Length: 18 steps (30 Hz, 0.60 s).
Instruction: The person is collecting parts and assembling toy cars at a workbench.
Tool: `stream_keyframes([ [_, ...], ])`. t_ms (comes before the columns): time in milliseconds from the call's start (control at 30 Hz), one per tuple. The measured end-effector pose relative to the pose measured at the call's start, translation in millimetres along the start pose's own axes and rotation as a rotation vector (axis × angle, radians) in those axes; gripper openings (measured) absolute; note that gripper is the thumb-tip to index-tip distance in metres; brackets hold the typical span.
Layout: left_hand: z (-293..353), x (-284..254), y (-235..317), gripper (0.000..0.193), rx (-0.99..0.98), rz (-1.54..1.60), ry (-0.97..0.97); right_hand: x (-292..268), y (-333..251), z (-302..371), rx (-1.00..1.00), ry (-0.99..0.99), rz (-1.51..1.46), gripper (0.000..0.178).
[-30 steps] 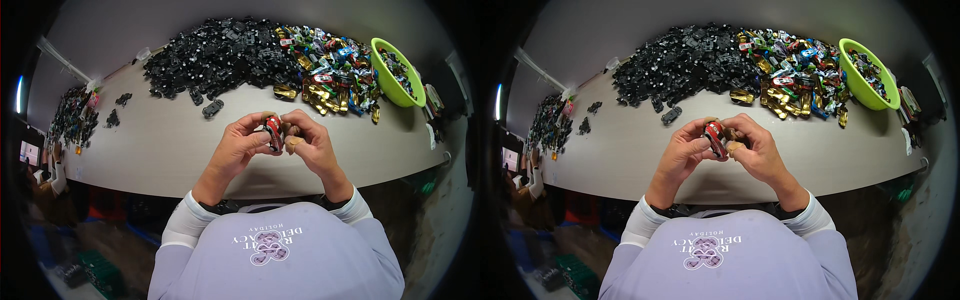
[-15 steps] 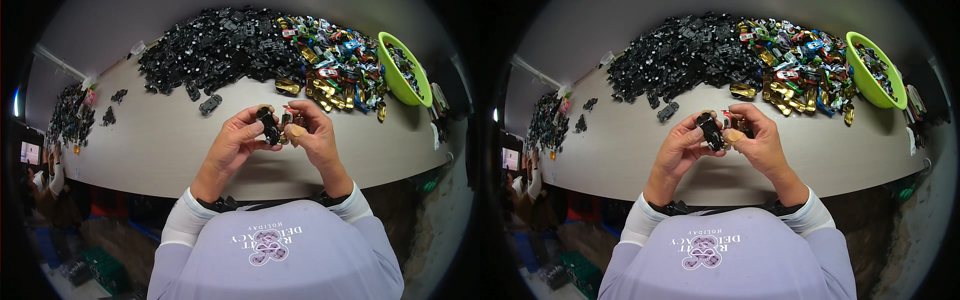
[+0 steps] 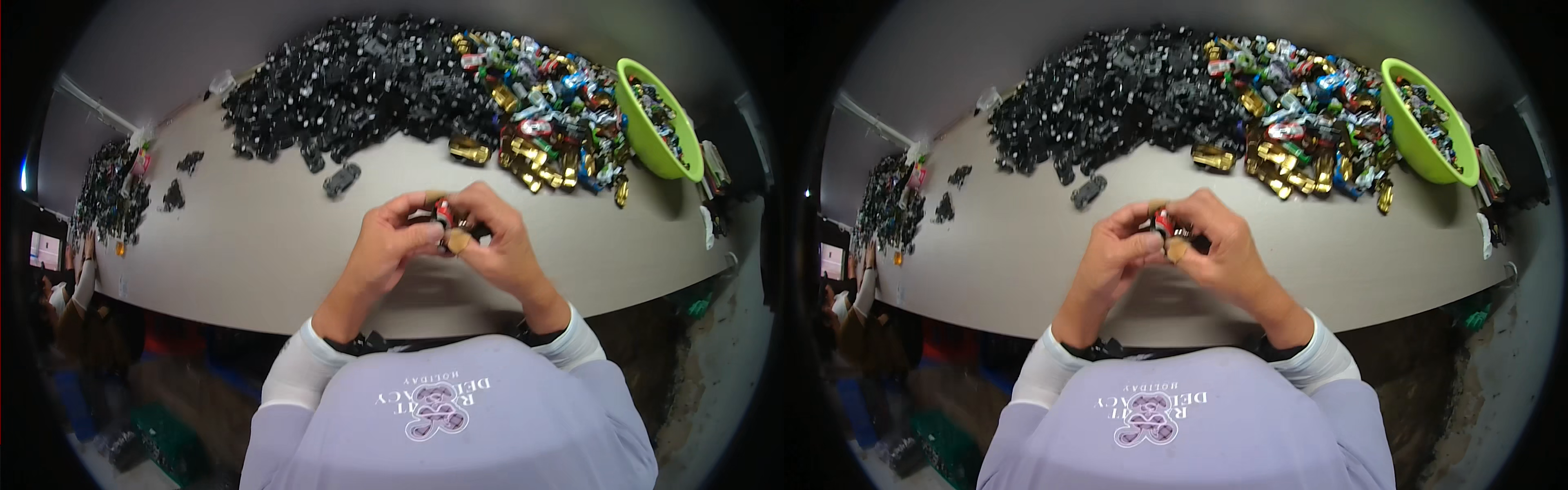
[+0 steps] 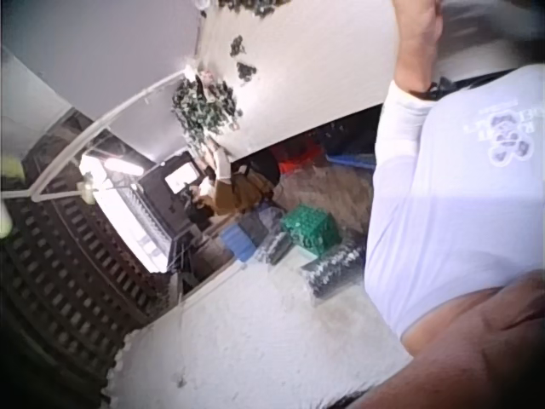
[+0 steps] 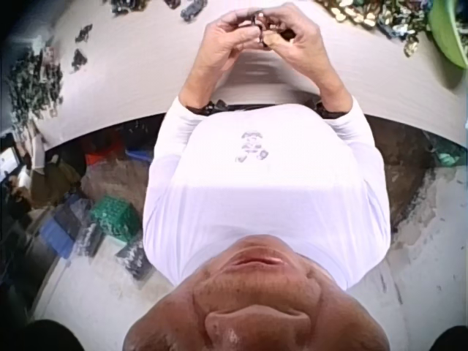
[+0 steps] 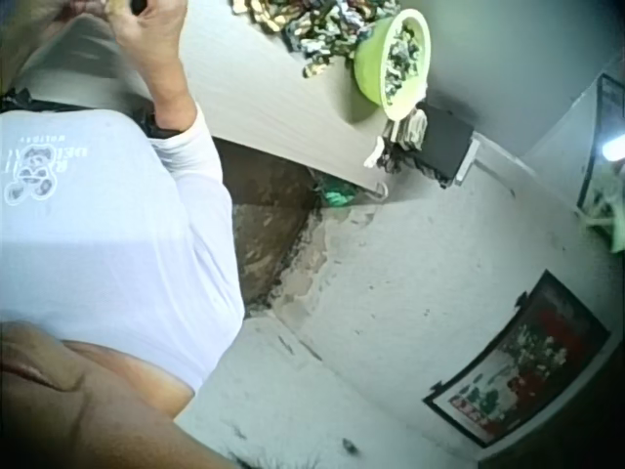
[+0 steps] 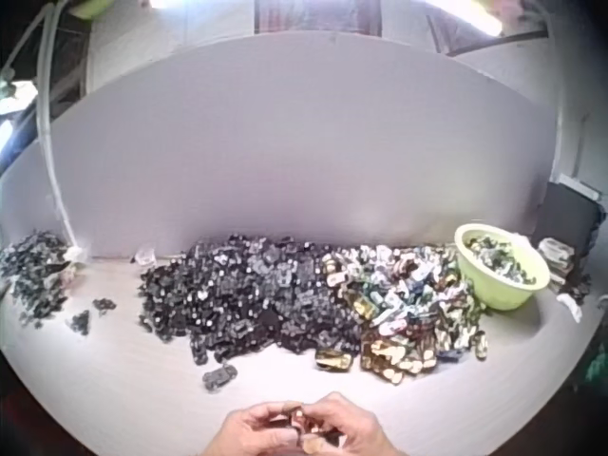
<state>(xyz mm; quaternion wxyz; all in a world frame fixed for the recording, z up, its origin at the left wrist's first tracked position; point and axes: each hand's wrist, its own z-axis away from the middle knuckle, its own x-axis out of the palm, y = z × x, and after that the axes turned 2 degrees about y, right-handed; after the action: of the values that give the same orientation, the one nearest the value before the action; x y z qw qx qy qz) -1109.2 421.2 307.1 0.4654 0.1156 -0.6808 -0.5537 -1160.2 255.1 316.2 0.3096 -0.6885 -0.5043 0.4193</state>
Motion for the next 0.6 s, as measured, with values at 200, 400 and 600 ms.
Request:
stream_keyframes([
  [200,8,4,-11,0.036,-0.046,0.001,0.148,10,10,15,0.014,0.028,-0.03,0.025],
  [400,6,11,-19,0.028,-0.087,-0.068,0.046,6,14,31,-0.053,0.081,0.198,0.027],
  [600,-9,24,-40,0.032,-0.154,-0.369,0.027,-45,8,104,-0.255,0.587,0.062,0.018],
])
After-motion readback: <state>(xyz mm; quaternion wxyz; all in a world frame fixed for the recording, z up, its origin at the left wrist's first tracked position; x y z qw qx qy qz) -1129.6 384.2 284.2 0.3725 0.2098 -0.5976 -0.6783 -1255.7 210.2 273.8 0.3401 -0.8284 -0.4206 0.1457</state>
